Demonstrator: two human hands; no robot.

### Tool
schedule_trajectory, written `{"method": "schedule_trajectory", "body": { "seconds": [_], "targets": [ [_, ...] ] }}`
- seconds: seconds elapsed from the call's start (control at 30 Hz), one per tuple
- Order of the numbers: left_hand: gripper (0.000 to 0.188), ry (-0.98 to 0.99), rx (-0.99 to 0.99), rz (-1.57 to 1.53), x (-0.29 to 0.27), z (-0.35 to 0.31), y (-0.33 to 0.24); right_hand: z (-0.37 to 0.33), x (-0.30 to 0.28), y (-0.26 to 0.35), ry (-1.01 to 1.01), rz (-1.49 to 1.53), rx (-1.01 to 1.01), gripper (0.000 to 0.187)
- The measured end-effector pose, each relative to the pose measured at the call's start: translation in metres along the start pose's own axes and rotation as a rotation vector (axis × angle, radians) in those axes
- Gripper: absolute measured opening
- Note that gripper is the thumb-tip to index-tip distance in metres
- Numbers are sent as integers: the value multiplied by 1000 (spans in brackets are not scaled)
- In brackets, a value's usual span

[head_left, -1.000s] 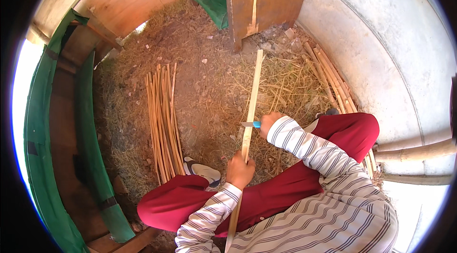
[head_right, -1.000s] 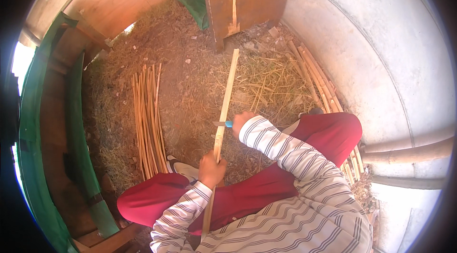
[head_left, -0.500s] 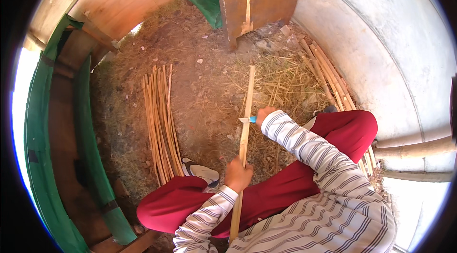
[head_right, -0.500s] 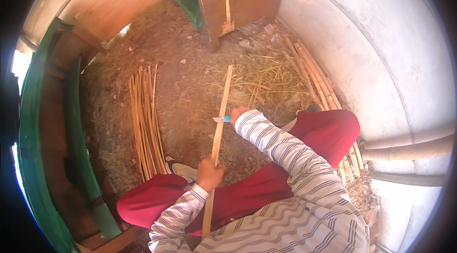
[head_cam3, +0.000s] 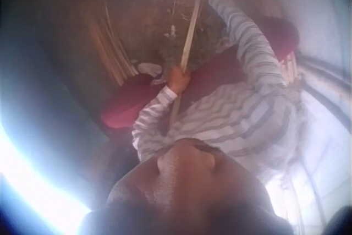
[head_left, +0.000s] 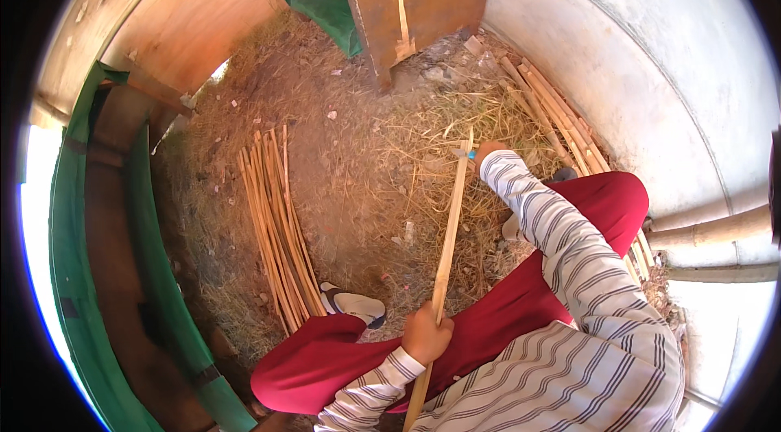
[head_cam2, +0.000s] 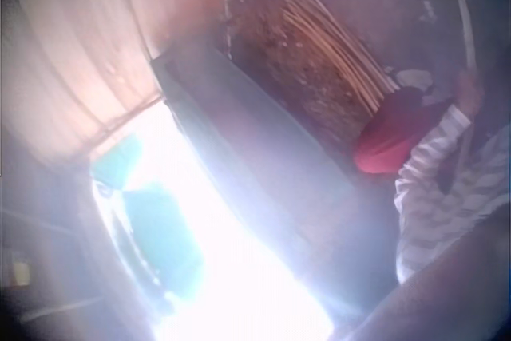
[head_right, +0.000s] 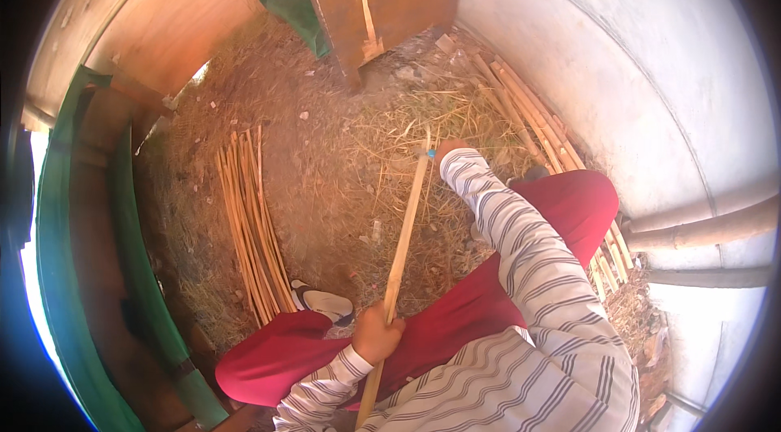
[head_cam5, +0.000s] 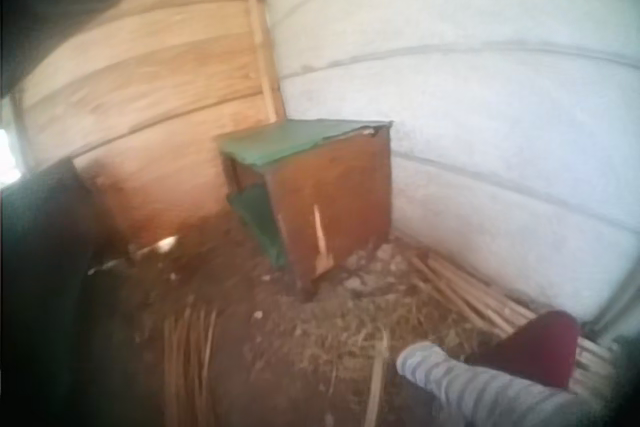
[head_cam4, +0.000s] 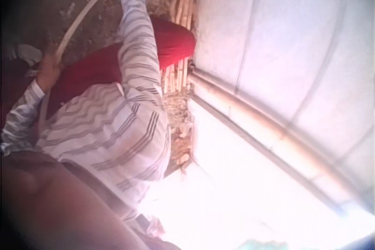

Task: The person sits on the floor and uses a knife to shave and smooth a long bamboo strip. They hold the strip with one hand and scrape the blade along its length repeatedly to remove the outer layer and refine the surface.

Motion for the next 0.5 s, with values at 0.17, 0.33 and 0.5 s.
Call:
{"method": "schedule_trajectory", "body": {
  "seconds": [0.17,0.33,0.5],
  "targets": [
    [21,62,-2,-9,-3,11,11,20,5,-14,-177,65,69,30],
    [21,140,-36,-36,-1,9,26,82,21,-63,-26,29,127,28],
    [15,219,-132,-179,-26,-3,31,103,11,-88,56,-156,53,34]
  ]
}}
Point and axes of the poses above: each hand's wrist, its own z-axis towards the middle knuckle, its own x-axis out of the palm, y = z × x, the point moved 4 cm from there along z, towards the middle knuckle, and after that the axes turned 6 degrees about y, right-handed, at the moved point
